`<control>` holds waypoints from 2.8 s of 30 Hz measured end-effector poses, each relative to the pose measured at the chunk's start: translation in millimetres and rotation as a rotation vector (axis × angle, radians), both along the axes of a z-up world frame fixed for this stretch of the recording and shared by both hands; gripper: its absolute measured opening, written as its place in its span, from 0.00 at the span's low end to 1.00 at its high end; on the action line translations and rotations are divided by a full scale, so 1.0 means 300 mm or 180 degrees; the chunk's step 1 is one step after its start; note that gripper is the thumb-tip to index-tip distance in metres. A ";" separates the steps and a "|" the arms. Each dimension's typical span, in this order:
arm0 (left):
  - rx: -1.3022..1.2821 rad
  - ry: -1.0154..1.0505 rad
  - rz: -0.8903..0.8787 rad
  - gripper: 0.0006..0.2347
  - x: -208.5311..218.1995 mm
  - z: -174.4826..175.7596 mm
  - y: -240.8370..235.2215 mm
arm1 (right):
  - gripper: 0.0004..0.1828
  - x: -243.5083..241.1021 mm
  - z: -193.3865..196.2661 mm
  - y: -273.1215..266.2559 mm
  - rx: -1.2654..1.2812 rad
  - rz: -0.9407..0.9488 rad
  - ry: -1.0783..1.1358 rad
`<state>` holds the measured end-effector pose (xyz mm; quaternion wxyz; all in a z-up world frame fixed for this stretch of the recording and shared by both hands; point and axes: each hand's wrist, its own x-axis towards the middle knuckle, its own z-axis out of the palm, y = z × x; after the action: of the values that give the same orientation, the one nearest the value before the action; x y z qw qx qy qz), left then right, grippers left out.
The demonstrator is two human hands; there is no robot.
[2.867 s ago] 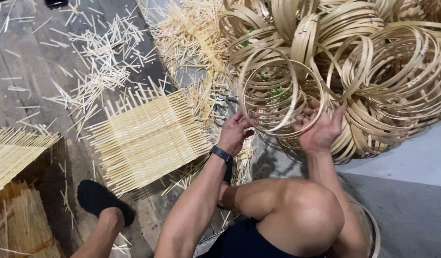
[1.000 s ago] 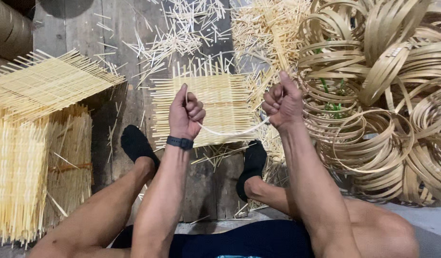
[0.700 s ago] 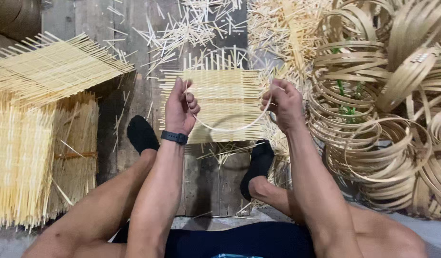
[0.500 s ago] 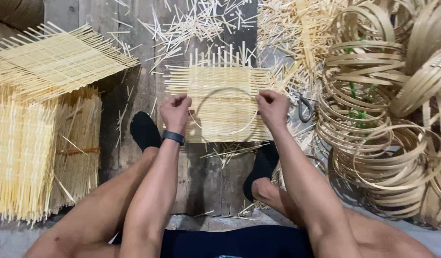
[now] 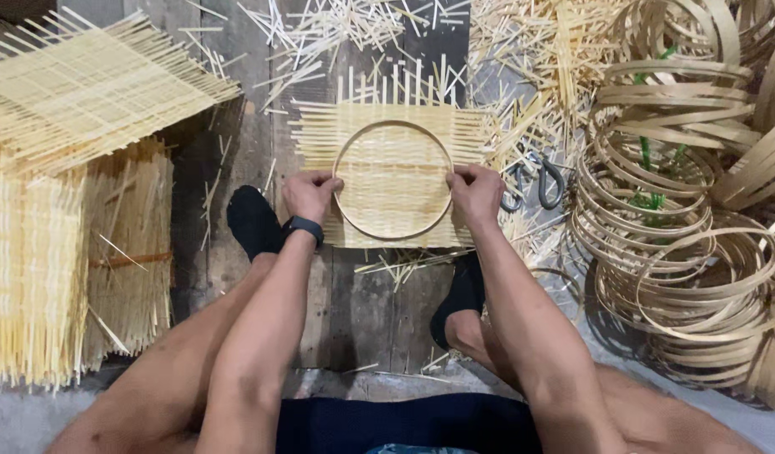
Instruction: The person sits on the floor and repeatedly cuts circular pieces from rectangular bamboo mats using a round wooden template and scissors. The person places the template on the mat, cuts around it, and stacks the finished circles.
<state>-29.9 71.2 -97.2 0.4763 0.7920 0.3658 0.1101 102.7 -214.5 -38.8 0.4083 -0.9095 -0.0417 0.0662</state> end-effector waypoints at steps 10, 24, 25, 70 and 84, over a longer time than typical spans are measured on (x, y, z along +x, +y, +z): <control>-0.0382 0.0262 0.0202 0.10 0.023 0.048 0.010 | 0.10 0.000 -0.005 0.022 -0.0172 -0.0011 -0.0047; -0.0739 0.0328 0.0075 0.11 0.048 0.020 0.052 | 0.10 0.031 -0.008 0.004 -0.0027 0.0012 0.0206; -0.0699 0.0393 0.0107 0.11 0.038 0.017 0.047 | 0.10 0.031 -0.018 -0.005 -0.0035 0.0041 0.0262; 0.0065 -0.0097 -0.1461 0.11 0.423 0.064 -0.035 | 0.11 0.235 0.020 0.290 0.0070 0.1258 0.0277; -0.0965 -0.0074 -0.1174 0.19 0.473 -0.200 0.006 | 0.34 0.215 -0.174 0.168 -0.0401 0.1143 0.0623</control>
<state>112.0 73.1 -157.3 0.6060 0.7635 0.2218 -0.0258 167.2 -164.1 -91.0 0.3343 -0.9004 -0.1590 0.2284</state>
